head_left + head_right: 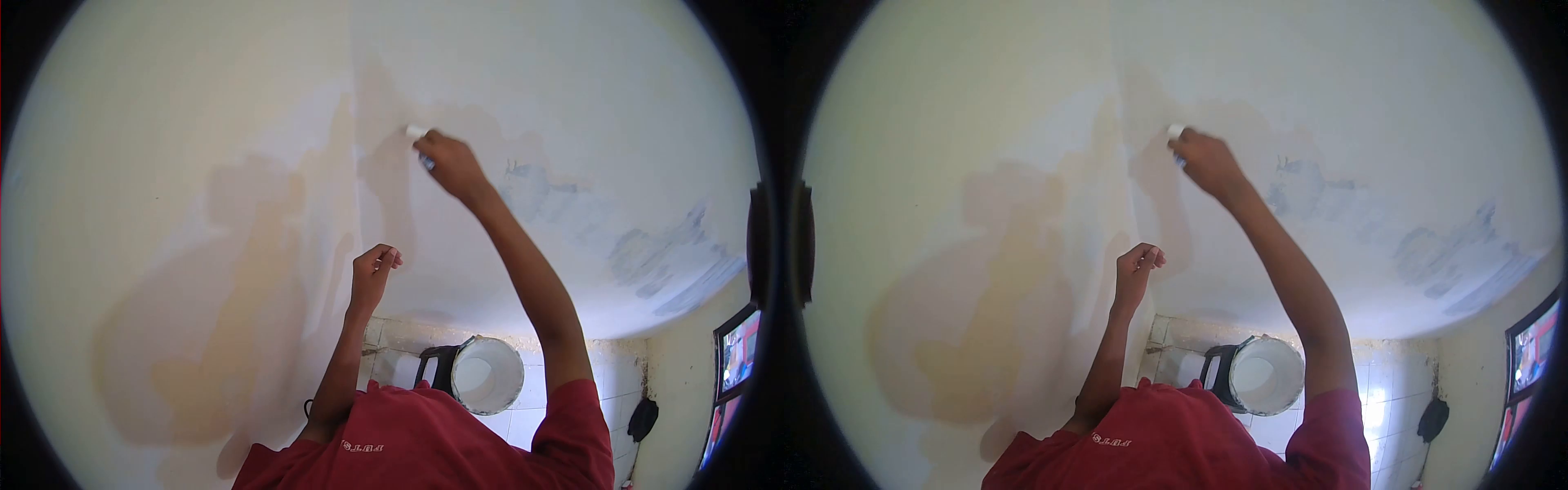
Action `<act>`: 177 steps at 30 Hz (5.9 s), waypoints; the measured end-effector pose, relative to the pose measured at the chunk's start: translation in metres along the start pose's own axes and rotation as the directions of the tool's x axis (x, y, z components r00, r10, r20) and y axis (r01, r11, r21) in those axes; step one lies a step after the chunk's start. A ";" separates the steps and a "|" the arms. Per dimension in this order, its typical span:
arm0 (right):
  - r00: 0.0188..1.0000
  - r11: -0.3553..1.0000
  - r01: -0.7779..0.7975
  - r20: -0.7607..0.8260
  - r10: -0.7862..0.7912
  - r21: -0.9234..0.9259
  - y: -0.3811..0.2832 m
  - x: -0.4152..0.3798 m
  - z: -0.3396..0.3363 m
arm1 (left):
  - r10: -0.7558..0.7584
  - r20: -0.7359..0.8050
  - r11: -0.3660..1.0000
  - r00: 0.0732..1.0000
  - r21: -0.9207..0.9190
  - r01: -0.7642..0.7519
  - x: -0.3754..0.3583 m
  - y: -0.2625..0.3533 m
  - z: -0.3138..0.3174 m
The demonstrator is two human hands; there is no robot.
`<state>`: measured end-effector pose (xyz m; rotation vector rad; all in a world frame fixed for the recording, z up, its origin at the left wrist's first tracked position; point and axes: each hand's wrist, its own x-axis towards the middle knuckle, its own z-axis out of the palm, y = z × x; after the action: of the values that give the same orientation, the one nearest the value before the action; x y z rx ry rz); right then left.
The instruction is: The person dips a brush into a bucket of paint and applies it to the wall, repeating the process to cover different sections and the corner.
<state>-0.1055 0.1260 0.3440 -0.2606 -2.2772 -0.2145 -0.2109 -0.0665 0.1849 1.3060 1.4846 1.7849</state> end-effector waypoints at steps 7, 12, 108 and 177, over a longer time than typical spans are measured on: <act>0.930 0.982 0.103 -0.335 -0.152 -0.159 -0.019 0.009 -0.042 | -0.050 0.006 0.999 0.999 -0.006 0.050 0.000 0.004 -0.001; 0.996 0.995 -0.082 -0.024 0.081 -0.048 -0.007 -0.060 0.008 | -0.064 0.021 0.998 0.998 0.000 0.064 -0.003 0.001 -0.001; 0.044 -0.151 -0.861 0.366 0.929 0.486 -0.097 -0.586 -0.111 | -0.606 0.318 0.772 0.729 0.014 0.636 -0.173 -0.134 0.221; 0.133 -0.100 -0.952 0.686 0.715 0.288 -0.148 -0.728 0.052 | -0.842 -0.077 0.511 0.534 0.202 0.836 -0.327 -0.255 0.230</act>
<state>0.2896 -0.0897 -0.2494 -1.4002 -1.7163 1.5538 0.0798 -0.1489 -0.1806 0.4598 1.8734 0.9425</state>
